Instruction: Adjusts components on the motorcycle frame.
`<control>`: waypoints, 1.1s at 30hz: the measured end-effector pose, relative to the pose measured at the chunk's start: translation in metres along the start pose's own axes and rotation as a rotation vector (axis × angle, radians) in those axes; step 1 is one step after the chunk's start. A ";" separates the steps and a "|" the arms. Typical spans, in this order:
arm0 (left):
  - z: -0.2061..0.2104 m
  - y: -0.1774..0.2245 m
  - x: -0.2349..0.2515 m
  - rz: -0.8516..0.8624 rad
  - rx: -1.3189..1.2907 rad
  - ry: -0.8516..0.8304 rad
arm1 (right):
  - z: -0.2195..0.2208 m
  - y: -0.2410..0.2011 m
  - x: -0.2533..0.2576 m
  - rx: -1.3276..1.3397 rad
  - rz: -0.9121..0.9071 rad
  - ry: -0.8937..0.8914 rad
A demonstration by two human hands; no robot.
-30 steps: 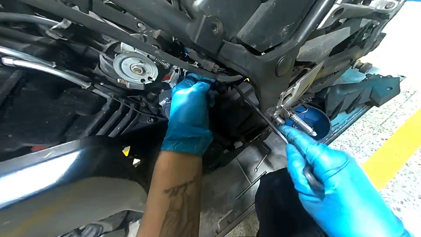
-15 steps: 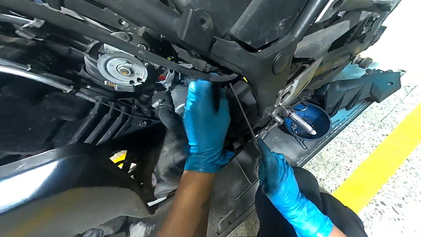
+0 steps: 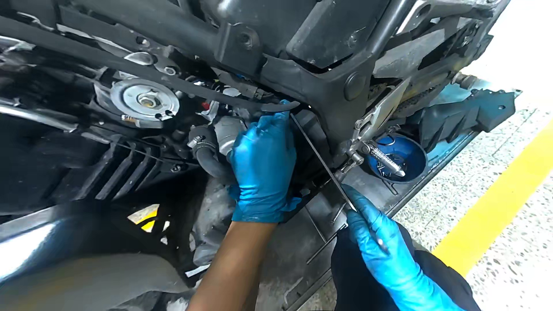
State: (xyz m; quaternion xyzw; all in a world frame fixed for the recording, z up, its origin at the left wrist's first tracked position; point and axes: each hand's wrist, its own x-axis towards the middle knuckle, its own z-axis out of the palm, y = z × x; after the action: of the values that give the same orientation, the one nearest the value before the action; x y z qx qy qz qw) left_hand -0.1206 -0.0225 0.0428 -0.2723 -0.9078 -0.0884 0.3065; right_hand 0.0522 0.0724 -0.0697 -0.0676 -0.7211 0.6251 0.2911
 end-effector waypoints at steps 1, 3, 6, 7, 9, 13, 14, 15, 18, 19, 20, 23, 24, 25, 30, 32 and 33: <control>-0.002 0.001 0.002 -0.003 0.008 -0.014 | -0.003 -0.001 0.003 0.288 0.178 -0.020; -0.008 0.004 0.009 -0.023 0.027 -0.051 | -0.010 -0.002 0.010 0.660 0.435 -0.015; -0.019 0.018 0.019 -0.145 0.017 -0.187 | -0.018 0.000 0.014 0.705 0.486 -0.010; -0.021 0.023 0.021 -0.184 0.002 -0.216 | -0.020 0.000 0.015 0.609 0.427 0.007; -0.023 0.028 0.024 -0.231 -0.046 -0.237 | -0.022 0.002 0.015 0.228 0.130 0.075; -0.020 0.023 0.022 -0.212 -0.110 -0.191 | -0.035 0.019 0.021 -0.421 -0.308 0.120; -0.019 0.021 0.022 -0.191 -0.116 -0.166 | -0.037 0.021 0.022 -0.307 -0.195 0.073; -0.017 0.019 0.022 -0.170 -0.121 -0.145 | -0.039 0.019 0.023 -0.117 -0.031 0.023; -0.016 0.012 0.022 -0.134 -0.139 -0.184 | -0.050 -0.013 0.020 0.303 0.275 -0.029; -0.018 0.012 0.023 -0.126 -0.117 -0.229 | -0.058 -0.022 0.013 0.280 0.265 -0.045; -0.020 0.015 0.023 -0.128 -0.061 -0.286 | -0.066 -0.025 0.004 0.232 0.219 -0.050; -0.020 0.027 0.023 -0.072 0.145 -0.264 | -0.095 -0.031 -0.027 0.149 0.200 -0.050; -0.020 0.025 0.021 -0.032 0.160 -0.213 | -0.104 -0.034 -0.038 0.134 0.241 -0.050; -0.022 0.021 0.017 -0.011 0.133 -0.178 | -0.112 -0.036 -0.048 0.133 0.285 -0.041; -0.044 -0.011 -0.018 -0.330 -0.360 -0.020 | -0.115 -0.039 -0.063 0.138 0.267 0.033; -0.053 -0.009 -0.014 -0.502 -0.566 -0.063 | -0.105 -0.042 -0.050 0.063 0.185 0.026; -0.057 -0.007 -0.008 -0.555 -0.640 -0.118 | -0.098 -0.043 -0.042 0.022 0.142 0.026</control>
State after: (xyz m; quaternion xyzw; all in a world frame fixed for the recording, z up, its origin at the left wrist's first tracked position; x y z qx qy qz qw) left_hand -0.0902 -0.0503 0.0835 -0.1036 -0.8894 -0.4292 0.1184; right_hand 0.1477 0.1284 -0.0388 -0.1234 -0.7038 0.6510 0.2561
